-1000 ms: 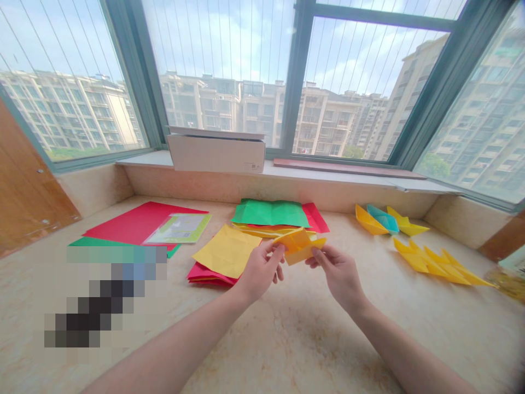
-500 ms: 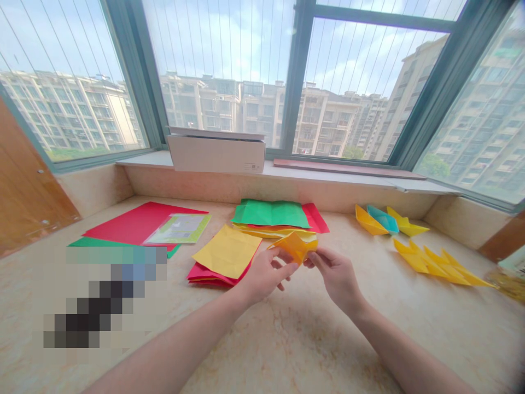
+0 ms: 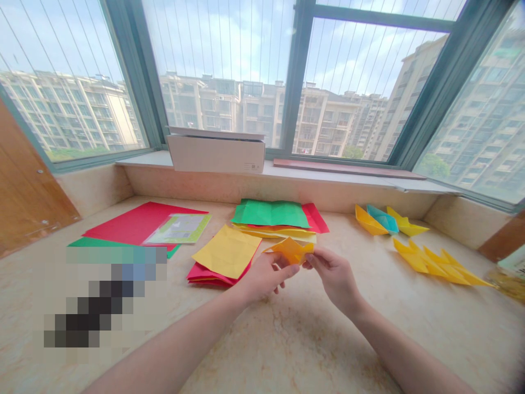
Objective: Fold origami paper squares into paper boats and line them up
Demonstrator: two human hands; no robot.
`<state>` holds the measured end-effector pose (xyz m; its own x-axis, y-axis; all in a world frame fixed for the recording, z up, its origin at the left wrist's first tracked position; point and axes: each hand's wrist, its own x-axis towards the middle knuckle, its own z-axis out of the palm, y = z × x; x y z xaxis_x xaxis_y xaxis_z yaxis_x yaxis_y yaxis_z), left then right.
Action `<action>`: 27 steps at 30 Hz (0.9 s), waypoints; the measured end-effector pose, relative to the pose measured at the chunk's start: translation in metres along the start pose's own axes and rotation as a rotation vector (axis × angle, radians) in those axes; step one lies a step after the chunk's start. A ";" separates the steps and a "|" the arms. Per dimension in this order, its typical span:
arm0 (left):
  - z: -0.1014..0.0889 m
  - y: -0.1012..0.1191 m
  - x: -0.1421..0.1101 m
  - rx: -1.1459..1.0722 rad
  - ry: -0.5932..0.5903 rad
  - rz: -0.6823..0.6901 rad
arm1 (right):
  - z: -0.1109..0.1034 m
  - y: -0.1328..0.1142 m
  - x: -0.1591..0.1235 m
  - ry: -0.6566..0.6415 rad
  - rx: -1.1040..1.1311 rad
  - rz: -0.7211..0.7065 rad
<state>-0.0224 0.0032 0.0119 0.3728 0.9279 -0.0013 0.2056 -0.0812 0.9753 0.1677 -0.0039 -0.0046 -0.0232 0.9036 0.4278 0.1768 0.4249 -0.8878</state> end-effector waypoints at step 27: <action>-0.001 -0.005 0.003 -0.069 0.089 0.080 | -0.002 -0.009 0.001 0.042 0.068 0.130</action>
<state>-0.0236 0.0065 0.0077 0.3028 0.9484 0.0940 0.1148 -0.1342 0.9843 0.1681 -0.0068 0.0039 0.0367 0.9487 0.3140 0.1091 0.3085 -0.9449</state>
